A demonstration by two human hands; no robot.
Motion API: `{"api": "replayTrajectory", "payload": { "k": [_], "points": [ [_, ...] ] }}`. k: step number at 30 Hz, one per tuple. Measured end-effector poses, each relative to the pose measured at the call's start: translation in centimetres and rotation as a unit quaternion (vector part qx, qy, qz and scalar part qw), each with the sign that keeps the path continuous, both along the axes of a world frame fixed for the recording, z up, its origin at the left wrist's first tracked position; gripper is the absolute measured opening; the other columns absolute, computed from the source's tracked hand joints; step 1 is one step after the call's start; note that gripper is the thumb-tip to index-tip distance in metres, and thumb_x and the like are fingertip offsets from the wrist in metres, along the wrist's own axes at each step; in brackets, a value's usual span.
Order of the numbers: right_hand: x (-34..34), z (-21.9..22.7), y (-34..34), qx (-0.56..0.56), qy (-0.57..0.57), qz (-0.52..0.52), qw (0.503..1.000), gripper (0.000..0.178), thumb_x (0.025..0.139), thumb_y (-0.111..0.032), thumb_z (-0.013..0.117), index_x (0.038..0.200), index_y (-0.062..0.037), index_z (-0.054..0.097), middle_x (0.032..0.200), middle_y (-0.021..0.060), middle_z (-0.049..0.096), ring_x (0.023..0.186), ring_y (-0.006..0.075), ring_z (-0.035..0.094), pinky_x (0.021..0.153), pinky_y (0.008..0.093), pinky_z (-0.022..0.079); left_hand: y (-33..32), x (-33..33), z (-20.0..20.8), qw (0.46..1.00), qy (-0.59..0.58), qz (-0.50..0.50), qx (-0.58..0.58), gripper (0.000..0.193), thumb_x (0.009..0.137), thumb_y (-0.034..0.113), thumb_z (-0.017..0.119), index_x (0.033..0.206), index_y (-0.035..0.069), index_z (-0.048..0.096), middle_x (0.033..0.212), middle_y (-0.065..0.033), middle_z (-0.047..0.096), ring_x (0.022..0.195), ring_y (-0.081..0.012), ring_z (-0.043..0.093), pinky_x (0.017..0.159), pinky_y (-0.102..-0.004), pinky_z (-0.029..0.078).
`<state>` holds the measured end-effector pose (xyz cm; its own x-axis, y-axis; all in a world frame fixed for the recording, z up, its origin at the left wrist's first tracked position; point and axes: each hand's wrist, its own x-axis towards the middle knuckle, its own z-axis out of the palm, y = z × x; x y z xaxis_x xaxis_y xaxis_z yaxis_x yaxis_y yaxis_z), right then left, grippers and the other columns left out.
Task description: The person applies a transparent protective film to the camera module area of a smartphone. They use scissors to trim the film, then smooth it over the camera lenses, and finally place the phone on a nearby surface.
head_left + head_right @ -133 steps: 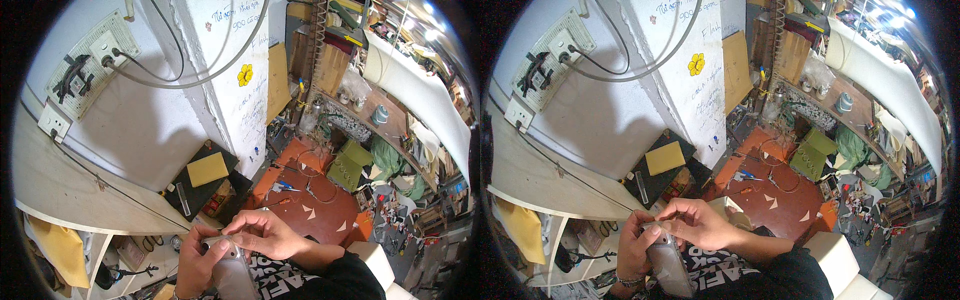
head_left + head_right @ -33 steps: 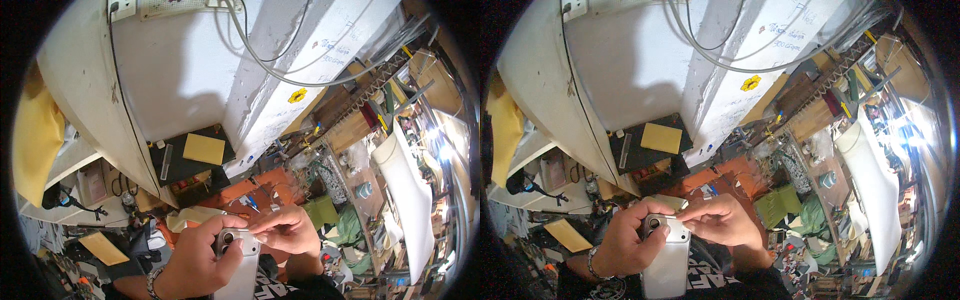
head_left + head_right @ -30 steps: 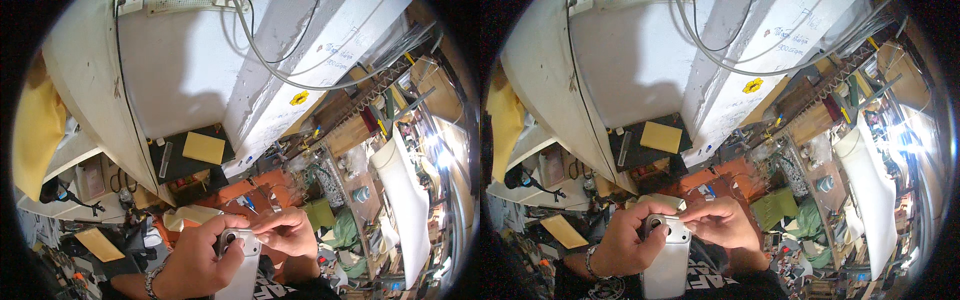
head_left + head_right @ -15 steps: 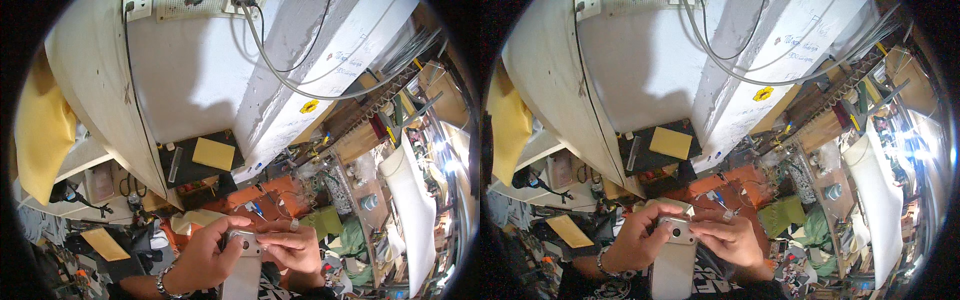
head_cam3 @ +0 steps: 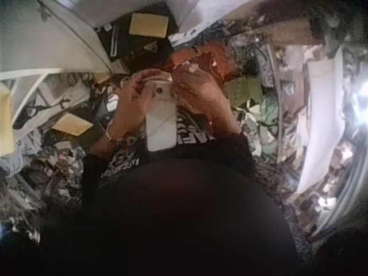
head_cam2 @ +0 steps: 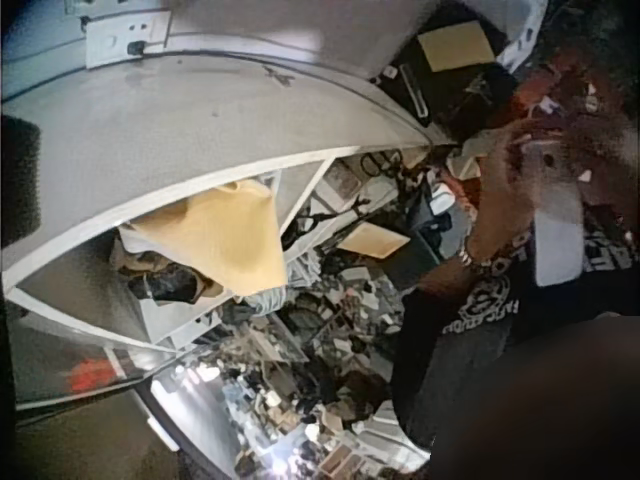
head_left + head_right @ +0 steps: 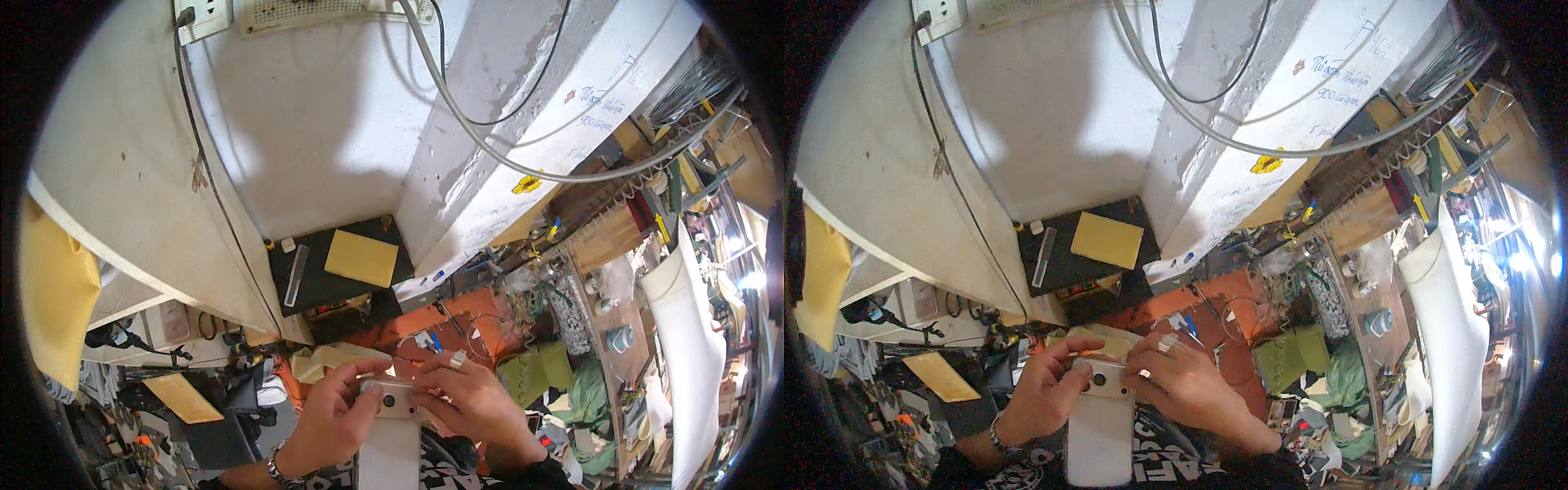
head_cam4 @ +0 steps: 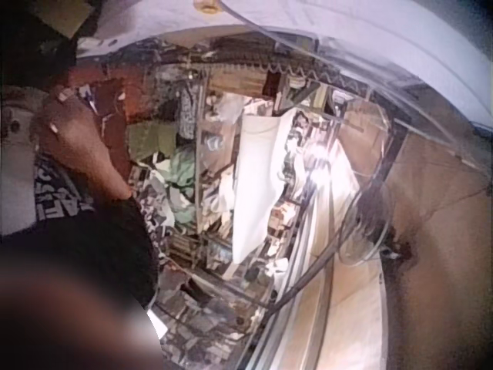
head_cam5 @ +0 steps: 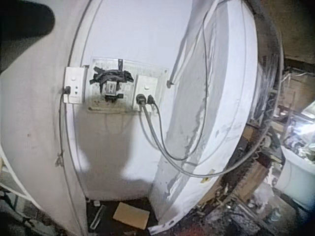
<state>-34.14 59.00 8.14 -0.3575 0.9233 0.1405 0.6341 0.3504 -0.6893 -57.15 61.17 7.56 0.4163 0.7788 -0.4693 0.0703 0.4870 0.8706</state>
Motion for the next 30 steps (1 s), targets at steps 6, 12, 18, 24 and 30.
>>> {"api": "replayTrajectory", "payload": {
  "k": [6, 12, 18, 24, 30],
  "points": [
    [0.7, -5.7, 4.5, 0.067, -0.023, -0.051, 0.996, 0.02, 0.089, -0.002, 0.07, 0.104, -0.0003, 0.055, 0.104, 0.0175, 0.06, 0.09, 0.0374, 0.061, 0.074, 0.0438, 0.052, 3.2, 1.4, -4.8, 0.993, -0.061, 0.092, 0.027, 0.034, 0.102, 0.013, 0.057, 0.134, 0.0, 0.058, 0.102, -0.0038, 0.069, 0.091, -0.0093, 0.061, 0.081, -0.0251, 0.05],
    [5.0, -9.9, 5.3, 0.073, 0.03, -0.185, 0.98, 0.014, 0.091, 0.001, 0.063, 0.102, -0.0011, 0.053, 0.096, 0.0179, 0.058, 0.085, 0.037, 0.06, 0.072, 0.0442, 0.048, 15.5, 4.7, -21.3, 0.955, -0.069, 0.287, 0.003, 0.031, 0.104, 0.015, 0.059, 0.13, 0.0, 0.059, 0.104, -0.0058, 0.067, 0.085, -0.0121, 0.063, 0.07, -0.0283, 0.054],
    [7.1, -12.7, 0.0, -0.044, 0.014, -0.205, 0.978, 0.013, 0.092, -0.002, 0.063, 0.101, -0.0014, 0.053, 0.088, 0.0189, 0.056, 0.08, 0.0384, 0.058, 0.069, 0.0455, 0.047, 27.7, 8.7, -35.5, 0.88, -0.089, 0.465, -0.046, 0.035, 0.103, 0.014, 0.061, 0.135, 0.001, 0.059, 0.121, -0.0143, 0.068, 0.093, -0.0237, 0.069, 0.075, -0.0373, 0.058],
    [6.8, -14.4, -2.1, -0.1, 0.01, -0.216, 0.971, 0.017, 0.097, -0.009, 0.06, 0.106, 0.0008, 0.05, 0.083, 0.0233, 0.06, 0.078, 0.0455, 0.061, 0.069, 0.0524, 0.046, 31.4, 8.1, -41.3, 0.901, 0.075, 0.426, -0.042, 0.042, 0.1, 0.009, 0.061, 0.141, 0.002, 0.057, 0.136, -0.0201, 0.065, 0.112, -0.0358, 0.069, 0.087, -0.0447, 0.057],
    [3.0, -12.9, 0.2, -0.019, -0.004, -0.132, 0.991, 0.015, 0.095, -0.008, 0.063, 0.106, -0.0007, 0.055, 0.093, 0.0219, 0.063, 0.084, 0.0444, 0.062, 0.071, 0.0512, 0.048, 19.7, 7.4, -29.6, 0.93, 0.176, 0.234, 0.224, 0.03, 0.099, 0.022, 0.06, 0.12, 0.001, 0.068, 0.105, -0.0192, 0.074, 0.095, -0.0342, 0.07, 0.082, -0.0457, 0.055]
  ]
}}
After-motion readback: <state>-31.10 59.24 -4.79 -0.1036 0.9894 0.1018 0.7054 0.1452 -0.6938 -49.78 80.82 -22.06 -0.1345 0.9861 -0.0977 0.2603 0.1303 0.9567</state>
